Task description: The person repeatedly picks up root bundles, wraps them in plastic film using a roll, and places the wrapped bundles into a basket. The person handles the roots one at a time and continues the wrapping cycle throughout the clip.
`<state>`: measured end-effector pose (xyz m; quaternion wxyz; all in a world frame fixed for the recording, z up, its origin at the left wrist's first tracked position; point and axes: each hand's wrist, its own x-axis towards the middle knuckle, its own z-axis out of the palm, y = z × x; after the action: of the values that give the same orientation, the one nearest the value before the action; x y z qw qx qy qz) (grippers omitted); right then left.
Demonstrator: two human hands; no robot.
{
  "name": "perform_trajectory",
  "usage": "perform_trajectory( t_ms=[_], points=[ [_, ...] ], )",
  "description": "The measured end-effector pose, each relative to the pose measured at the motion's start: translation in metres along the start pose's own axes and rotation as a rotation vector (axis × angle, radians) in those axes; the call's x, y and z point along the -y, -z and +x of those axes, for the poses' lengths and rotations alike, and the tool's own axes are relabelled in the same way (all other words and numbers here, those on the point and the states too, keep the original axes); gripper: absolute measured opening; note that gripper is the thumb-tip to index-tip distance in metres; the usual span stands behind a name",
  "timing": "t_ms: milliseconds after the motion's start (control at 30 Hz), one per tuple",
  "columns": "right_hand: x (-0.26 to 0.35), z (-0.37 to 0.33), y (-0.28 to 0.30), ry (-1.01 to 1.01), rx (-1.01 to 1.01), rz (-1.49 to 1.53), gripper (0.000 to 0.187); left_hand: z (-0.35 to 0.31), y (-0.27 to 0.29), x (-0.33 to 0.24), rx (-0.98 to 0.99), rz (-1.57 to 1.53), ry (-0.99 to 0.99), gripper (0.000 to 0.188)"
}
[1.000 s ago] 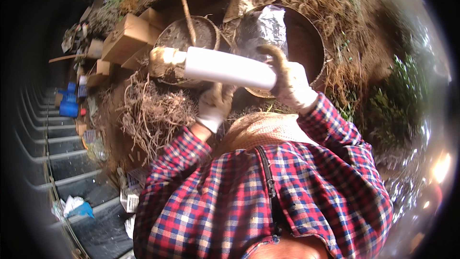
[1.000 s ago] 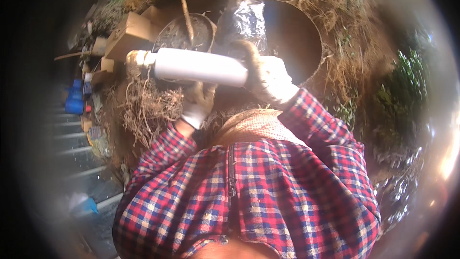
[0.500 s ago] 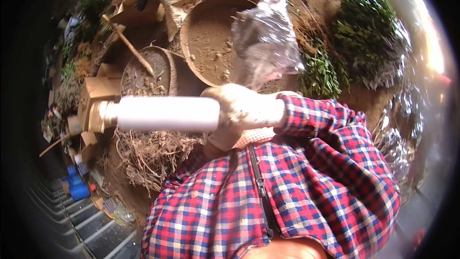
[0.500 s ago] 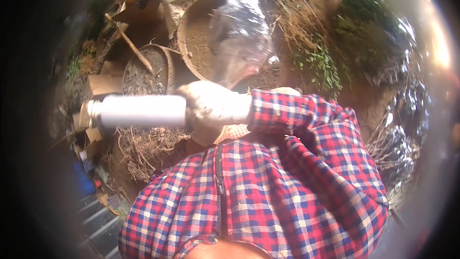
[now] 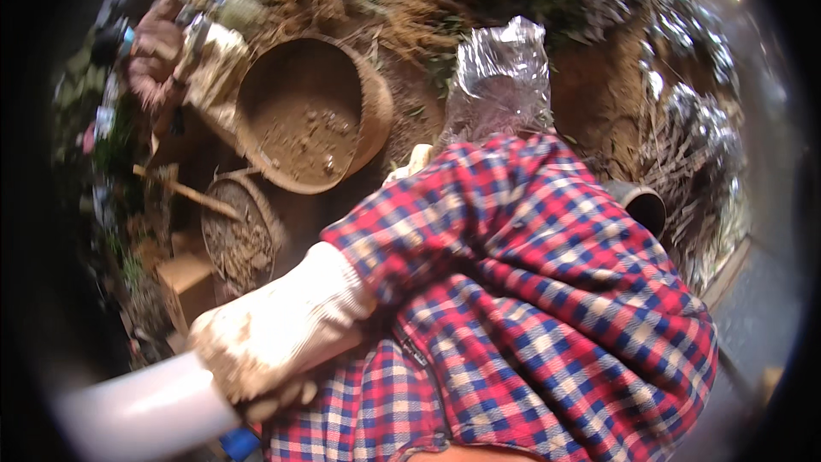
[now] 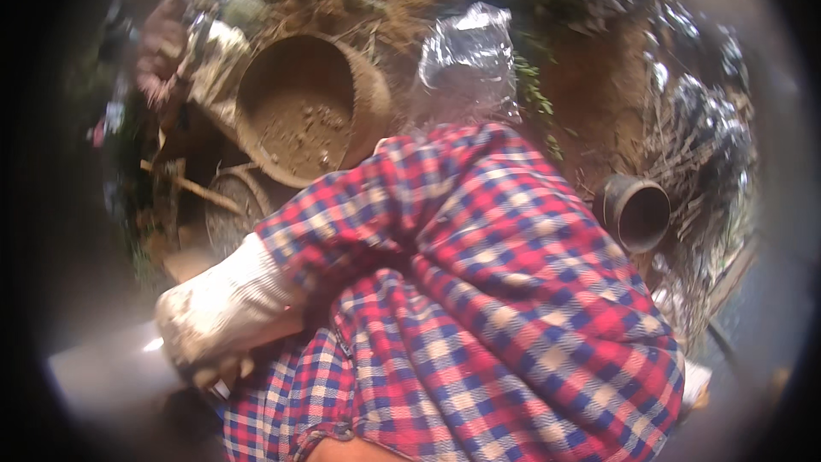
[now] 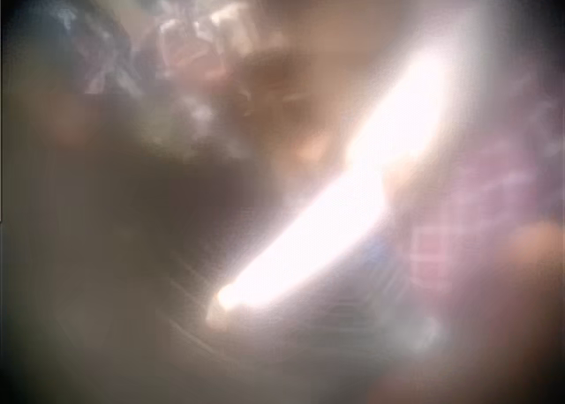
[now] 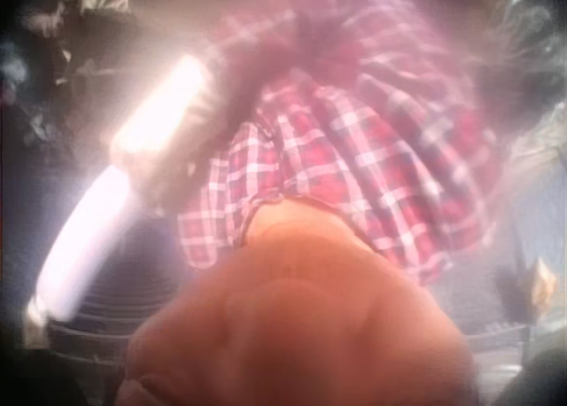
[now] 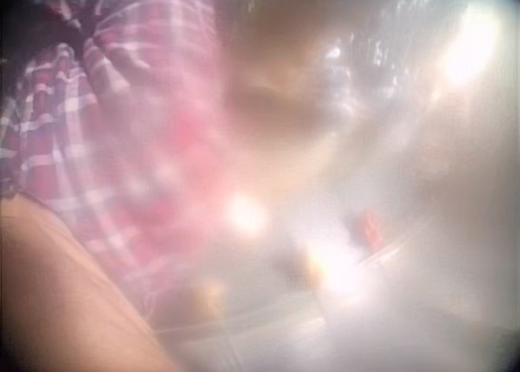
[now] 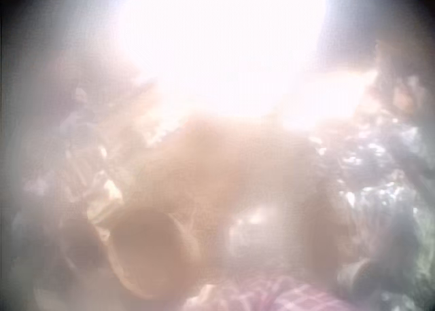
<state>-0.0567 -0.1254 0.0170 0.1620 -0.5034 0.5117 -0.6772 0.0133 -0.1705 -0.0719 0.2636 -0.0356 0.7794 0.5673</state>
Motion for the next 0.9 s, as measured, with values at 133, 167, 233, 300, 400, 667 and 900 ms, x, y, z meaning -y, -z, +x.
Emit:
perform_trajectory(
  t_ms=[133, 167, 233, 300, 400, 667, 900],
  points=[
    [0.013, 0.007, 0.045, -0.029, -0.082, 0.071, 0.037, 0.024, 0.009, -0.014, 0.27, -0.1, 0.086, 0.028],
    [0.017, 0.003, 0.065, -0.034, -0.128, 0.124, 0.037, 0.03, 0.011, -0.021, 0.334, -0.101, 0.102, 0.027],
    [0.027, -0.018, 0.102, -0.032, -0.232, 0.263, 0.037, 0.043, 0.015, -0.029, 0.446, -0.085, 0.124, 0.025],
    [0.04, -0.049, 0.136, -0.014, -0.341, 0.479, 0.037, 0.053, 0.02, -0.031, 0.532, 0.048, 0.05, 0.024],
    [0.063, -0.13, 0.169, 0.016, -0.495, 1.009, 0.037, 0.066, 0.027, -0.013, 0.574, 0.061, 0.121, 0.023],
    [0.04, -0.447, 0.047, -0.203, -2.046, 1.025, 0.021, 0.093, 0.027, 0.099, 0.289, 1.083, -0.327, 0.014],
    [-0.006, -0.559, -0.18, -0.06, -2.769, 1.128, 0.045, 0.155, -0.006, 0.054, 0.465, 1.124, -0.541, 0.009]
  ],
)
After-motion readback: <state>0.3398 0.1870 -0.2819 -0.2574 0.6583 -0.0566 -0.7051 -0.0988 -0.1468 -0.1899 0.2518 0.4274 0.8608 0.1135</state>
